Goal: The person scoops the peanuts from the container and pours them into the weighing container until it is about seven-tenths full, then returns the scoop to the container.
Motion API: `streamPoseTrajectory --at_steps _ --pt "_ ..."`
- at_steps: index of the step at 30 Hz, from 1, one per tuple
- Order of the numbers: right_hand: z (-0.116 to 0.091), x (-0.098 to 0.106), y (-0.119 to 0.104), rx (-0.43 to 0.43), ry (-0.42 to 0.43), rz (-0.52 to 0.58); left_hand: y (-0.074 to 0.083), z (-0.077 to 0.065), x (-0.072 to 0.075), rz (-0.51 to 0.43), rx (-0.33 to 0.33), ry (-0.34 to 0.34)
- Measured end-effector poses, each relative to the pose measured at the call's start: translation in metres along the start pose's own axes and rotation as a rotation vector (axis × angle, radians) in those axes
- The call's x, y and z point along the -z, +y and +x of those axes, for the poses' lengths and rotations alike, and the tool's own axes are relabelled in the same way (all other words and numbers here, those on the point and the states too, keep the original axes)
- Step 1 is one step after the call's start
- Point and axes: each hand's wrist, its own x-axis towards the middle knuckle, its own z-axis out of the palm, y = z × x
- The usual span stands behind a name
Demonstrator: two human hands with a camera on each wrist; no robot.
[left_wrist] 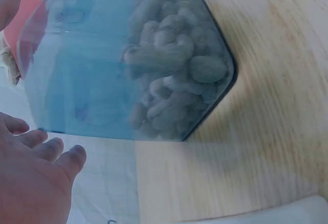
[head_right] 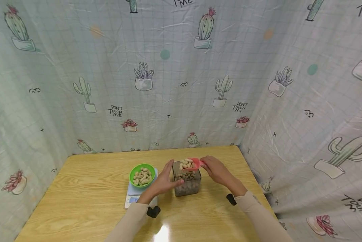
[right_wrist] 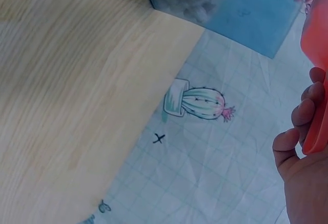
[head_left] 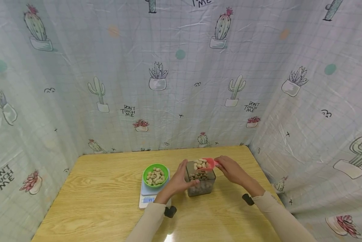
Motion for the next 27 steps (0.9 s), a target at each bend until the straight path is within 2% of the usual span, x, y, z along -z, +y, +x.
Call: streamPoseTrajectory --at_steps 7,13,17,21,27 --pt "0.004 0.009 0.000 0.027 0.027 -0.014 0.004 -0.003 0.011 0.016 -0.044 0.041" --pt "0.012 0.015 -0.002 0.062 0.036 -0.022 0.008 -0.007 0.022 0.025 -0.054 0.075" --pt "0.019 0.019 -0.005 0.078 0.043 -0.029 0.011 -0.012 0.032 0.002 -0.030 0.096" --pt "0.026 0.022 -0.010 0.059 0.036 -0.021 0.015 -0.018 0.042 -0.027 0.007 0.099" --pt "0.039 0.021 -0.021 0.025 0.007 0.014 0.012 -0.028 0.056 -0.035 0.003 0.139"
